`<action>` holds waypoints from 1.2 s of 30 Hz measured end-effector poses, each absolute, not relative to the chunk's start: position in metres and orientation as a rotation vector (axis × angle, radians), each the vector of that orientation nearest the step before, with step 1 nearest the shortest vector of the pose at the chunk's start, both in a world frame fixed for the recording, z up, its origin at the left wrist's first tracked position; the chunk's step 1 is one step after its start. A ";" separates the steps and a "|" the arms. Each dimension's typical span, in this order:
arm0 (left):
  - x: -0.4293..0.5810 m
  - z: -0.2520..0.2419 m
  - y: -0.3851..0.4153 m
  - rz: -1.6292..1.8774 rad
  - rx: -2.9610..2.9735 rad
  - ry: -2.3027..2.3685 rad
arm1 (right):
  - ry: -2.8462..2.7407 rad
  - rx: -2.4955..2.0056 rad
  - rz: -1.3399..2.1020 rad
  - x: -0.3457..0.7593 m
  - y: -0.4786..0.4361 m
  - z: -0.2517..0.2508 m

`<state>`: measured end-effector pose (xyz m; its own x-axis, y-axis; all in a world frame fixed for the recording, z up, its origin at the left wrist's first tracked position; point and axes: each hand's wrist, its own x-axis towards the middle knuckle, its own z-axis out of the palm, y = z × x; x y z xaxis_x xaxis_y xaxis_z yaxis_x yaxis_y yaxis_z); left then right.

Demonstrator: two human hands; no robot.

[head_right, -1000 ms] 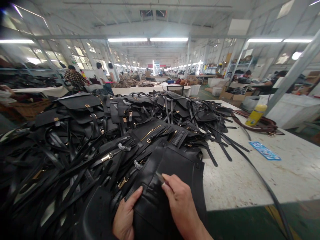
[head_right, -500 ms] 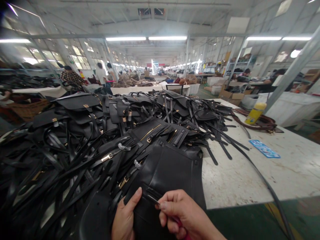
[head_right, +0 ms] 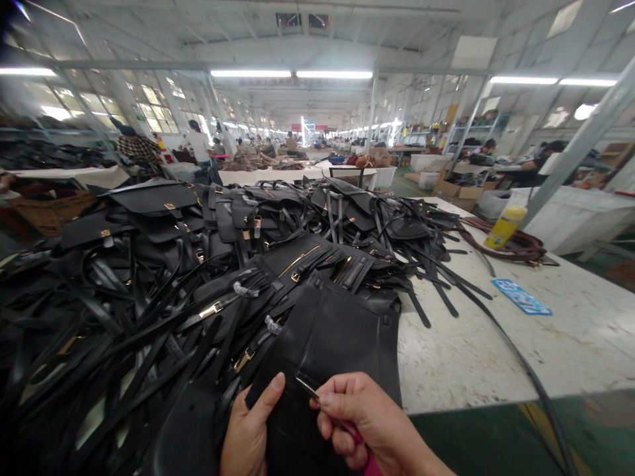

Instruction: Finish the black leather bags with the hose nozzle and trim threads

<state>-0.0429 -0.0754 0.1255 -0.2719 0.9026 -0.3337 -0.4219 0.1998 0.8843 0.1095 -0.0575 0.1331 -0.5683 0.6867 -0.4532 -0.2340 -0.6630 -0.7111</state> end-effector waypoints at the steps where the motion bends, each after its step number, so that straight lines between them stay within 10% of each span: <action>1: -0.043 0.126 -0.076 1.391 0.539 1.264 | -0.815 -1.007 2.236 0.109 -0.058 0.135; 36: -0.043 0.121 -0.077 1.346 0.629 1.400 | -0.827 -1.011 2.177 0.114 -0.067 0.140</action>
